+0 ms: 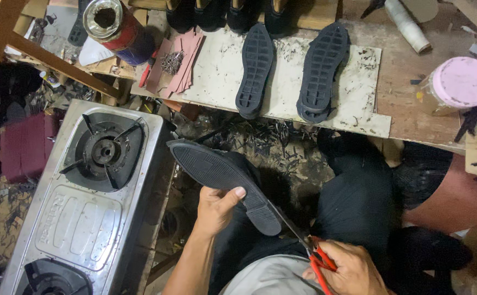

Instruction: The person sits on the floor of a shoe workshop and uses red-handled shears to trim excess rubber from the edges of black shoe soles, working one sole at a time on their lap and placing finished soles on the workbench.

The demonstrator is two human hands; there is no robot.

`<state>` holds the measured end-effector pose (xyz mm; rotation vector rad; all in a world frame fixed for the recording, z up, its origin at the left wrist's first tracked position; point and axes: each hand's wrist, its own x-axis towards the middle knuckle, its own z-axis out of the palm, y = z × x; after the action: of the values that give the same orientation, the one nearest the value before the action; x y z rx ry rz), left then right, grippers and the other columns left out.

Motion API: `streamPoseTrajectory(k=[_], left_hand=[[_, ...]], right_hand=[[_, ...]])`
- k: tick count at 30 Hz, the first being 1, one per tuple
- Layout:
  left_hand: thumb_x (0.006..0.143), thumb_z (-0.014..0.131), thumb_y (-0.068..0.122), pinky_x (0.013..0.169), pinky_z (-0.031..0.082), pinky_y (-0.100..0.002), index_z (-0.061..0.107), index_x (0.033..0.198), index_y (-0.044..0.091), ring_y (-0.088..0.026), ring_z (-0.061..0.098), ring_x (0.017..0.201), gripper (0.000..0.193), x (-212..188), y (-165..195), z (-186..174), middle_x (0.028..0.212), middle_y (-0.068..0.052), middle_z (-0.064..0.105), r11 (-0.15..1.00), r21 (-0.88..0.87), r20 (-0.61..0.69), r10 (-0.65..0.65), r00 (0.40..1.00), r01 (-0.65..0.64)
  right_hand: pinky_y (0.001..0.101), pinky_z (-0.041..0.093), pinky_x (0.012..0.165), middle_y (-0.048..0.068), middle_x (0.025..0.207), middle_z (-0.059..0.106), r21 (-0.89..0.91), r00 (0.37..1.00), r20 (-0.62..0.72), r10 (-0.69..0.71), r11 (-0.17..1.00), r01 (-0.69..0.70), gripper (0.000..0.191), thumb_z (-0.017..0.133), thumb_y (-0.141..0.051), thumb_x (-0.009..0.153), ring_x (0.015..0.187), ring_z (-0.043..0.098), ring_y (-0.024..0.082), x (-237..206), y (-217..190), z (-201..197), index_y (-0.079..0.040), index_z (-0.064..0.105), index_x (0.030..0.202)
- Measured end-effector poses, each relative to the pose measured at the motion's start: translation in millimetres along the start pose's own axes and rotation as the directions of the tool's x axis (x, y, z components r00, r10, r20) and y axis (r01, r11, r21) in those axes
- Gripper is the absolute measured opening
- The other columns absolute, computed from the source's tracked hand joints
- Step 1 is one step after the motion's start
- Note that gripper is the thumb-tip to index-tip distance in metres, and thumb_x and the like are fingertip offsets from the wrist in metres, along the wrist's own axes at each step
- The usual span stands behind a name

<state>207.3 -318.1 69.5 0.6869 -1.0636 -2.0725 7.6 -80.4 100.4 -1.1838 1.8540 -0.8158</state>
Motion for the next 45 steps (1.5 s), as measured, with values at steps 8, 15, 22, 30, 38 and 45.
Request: streamPoseTrajectory(k=[8,15,22,30,38,45], left_hand=[[0.084,0.075,-0.001,0.087,0.056,-0.037,0.068,0.111,-0.001,-0.021,0.069,0.095,0.027,-3,-19,-1,0.105,-0.009,0.073,0.996,-0.066,-0.031,-0.059,0.998,0.057],[0.088,0.071,0.002,0.100,0.052,-0.037,0.056,0.132,0.004,-0.019,0.065,0.113,0.047,-2,-22,25,0.123,-0.006,0.067,0.993,-0.097,0.075,-0.064,0.995,0.071],[0.093,0.067,0.001,0.096,0.054,-0.042,0.055,0.134,0.004,-0.025,0.068,0.109,0.043,2,-1,26,0.119,-0.011,0.069,0.953,-0.297,-0.014,-0.068,0.998,0.061],[0.090,0.068,0.001,0.102,0.053,-0.041,0.057,0.131,0.005,-0.023,0.067,0.114,0.043,-7,-15,42,0.121,-0.010,0.070,0.929,-0.354,0.041,-0.101,0.994,0.109],[0.090,0.069,0.001,0.098,0.053,-0.040,0.057,0.126,0.006,-0.022,0.067,0.109,0.038,-15,-18,39,0.115,-0.008,0.070,0.901,-0.402,0.060,-0.149,0.987,0.161],[0.093,0.068,0.000,0.094,0.054,-0.038,0.058,0.124,0.003,-0.020,0.067,0.103,0.033,-14,-24,29,0.112,-0.009,0.070,0.934,-0.323,0.082,-0.135,0.987,0.155]], right_hand=[[0.0306,0.052,0.046,0.005,0.064,0.069,0.101,0.993,-0.074,0.092,0.991,-0.085,0.046,0.095,-0.020,0.060,0.049,0.063,0.012,7,-2,0,-0.003,0.075,0.098],[0.0318,0.049,0.045,0.006,0.052,0.060,-0.062,0.979,-0.194,-0.057,0.997,0.046,0.035,0.089,-0.024,0.067,0.043,0.058,0.015,19,-13,8,-0.004,0.061,0.070],[0.0367,0.053,0.052,0.007,0.065,0.066,-0.136,0.972,-0.236,-0.016,0.991,-0.017,0.048,0.091,-0.034,0.060,0.052,0.064,0.023,25,-29,0,-0.006,0.071,0.093],[0.0386,0.046,0.058,0.004,0.080,0.068,-0.352,0.948,-0.234,-0.216,0.928,0.124,0.074,0.091,-0.048,0.054,0.056,0.063,0.023,39,-66,-17,-0.007,0.069,0.112],[0.0403,0.051,0.057,0.008,0.072,0.068,-0.325,0.953,-0.198,-0.228,0.933,0.156,0.069,0.092,-0.047,0.057,0.057,0.065,0.027,41,-63,-14,-0.004,0.070,0.106],[0.0374,0.057,0.054,0.009,0.074,0.074,-0.227,0.960,-0.160,-0.232,0.955,0.193,0.052,0.092,-0.039,0.060,0.056,0.072,0.026,32,-52,-14,-0.004,0.071,0.092]])
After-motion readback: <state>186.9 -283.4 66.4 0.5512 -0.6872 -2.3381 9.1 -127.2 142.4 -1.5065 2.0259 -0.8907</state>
